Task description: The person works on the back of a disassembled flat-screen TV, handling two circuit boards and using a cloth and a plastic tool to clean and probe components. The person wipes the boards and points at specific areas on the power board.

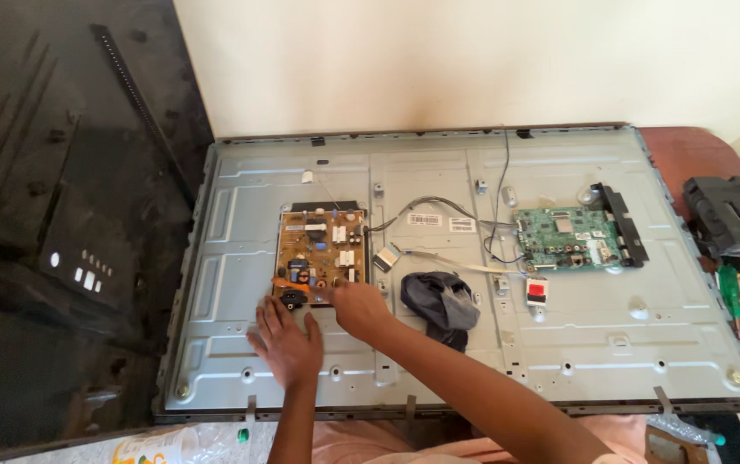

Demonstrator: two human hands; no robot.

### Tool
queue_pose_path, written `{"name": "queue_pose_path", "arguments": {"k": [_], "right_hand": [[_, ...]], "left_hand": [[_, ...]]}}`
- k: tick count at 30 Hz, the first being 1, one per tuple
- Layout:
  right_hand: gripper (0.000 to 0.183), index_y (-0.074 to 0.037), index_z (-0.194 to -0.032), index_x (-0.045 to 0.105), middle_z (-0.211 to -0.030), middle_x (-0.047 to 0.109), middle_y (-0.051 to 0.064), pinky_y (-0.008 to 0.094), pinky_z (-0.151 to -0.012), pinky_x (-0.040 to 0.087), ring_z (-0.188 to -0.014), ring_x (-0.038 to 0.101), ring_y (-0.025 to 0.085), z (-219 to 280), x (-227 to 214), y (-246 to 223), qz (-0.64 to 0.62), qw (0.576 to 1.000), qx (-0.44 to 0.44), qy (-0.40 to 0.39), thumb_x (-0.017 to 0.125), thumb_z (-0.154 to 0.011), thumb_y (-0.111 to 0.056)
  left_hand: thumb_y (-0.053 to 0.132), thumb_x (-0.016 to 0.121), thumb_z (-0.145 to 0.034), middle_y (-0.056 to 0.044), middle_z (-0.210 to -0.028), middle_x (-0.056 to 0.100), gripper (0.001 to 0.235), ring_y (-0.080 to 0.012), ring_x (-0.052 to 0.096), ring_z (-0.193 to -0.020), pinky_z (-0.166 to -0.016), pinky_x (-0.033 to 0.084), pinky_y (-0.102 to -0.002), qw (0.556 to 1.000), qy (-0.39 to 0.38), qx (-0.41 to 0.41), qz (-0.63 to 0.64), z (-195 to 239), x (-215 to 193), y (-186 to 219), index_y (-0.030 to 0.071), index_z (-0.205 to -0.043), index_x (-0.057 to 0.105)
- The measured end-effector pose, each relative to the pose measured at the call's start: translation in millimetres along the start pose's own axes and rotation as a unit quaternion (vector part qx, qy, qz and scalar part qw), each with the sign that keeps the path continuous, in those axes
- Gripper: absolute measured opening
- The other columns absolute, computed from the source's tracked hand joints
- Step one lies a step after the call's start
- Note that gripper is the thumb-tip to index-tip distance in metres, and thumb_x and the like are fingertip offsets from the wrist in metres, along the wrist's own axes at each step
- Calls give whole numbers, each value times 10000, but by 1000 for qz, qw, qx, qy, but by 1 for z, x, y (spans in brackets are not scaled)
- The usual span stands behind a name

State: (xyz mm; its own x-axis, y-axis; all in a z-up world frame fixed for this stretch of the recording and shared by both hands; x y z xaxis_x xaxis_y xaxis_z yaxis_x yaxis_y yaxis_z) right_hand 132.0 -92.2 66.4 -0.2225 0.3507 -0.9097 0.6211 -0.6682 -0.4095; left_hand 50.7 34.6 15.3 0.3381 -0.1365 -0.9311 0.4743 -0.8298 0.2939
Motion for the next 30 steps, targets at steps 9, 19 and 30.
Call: {"name": "queue_pose_path", "arguments": {"k": [9,19,30], "right_hand": [[636,-287,-1416,627,-1018,707,178,459,-682,578,-853,724,351,9,2,0,-7,1000,3,-8,626,-836,-24],[406,-281,-1363,659,-1074,739,131,440,-681,585,-863,748,312,-2,0,-22,14,998,-12,-66,662,-957,-282],[552,-327,-1316,707,-1067,722,145,427,-705,595,-883,742,325,-7,-10,-9,21,1000,-14,-18,606,-852,-46]], "left_hand": [[436,516,-933,-123,-1625,389,755,-311,324,-1508,-1208,195,-618,1000,16,10,-8,3,3,-1,23,-1553,392],[440,513,-941,-144,-1605,423,732,-306,325,-1536,-1220,197,-630,999,9,7,-31,2,12,-4,21,-1535,427],[443,492,-940,-139,-1613,412,752,-315,323,-1515,-1204,192,-628,999,18,14,-31,2,13,-4,17,-1554,406]]}}
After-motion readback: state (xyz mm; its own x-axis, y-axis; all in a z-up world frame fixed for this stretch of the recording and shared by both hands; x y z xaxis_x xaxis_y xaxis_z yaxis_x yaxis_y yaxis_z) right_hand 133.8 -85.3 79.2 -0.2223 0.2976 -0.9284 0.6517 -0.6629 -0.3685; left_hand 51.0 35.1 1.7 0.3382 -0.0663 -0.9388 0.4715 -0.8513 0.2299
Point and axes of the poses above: each hand's wrist, its own z-axis away from the middle knuckle, its own x-axis out of the palm, y = z × x, the point moved 6 cm from there along -z, towards the middle knuckle
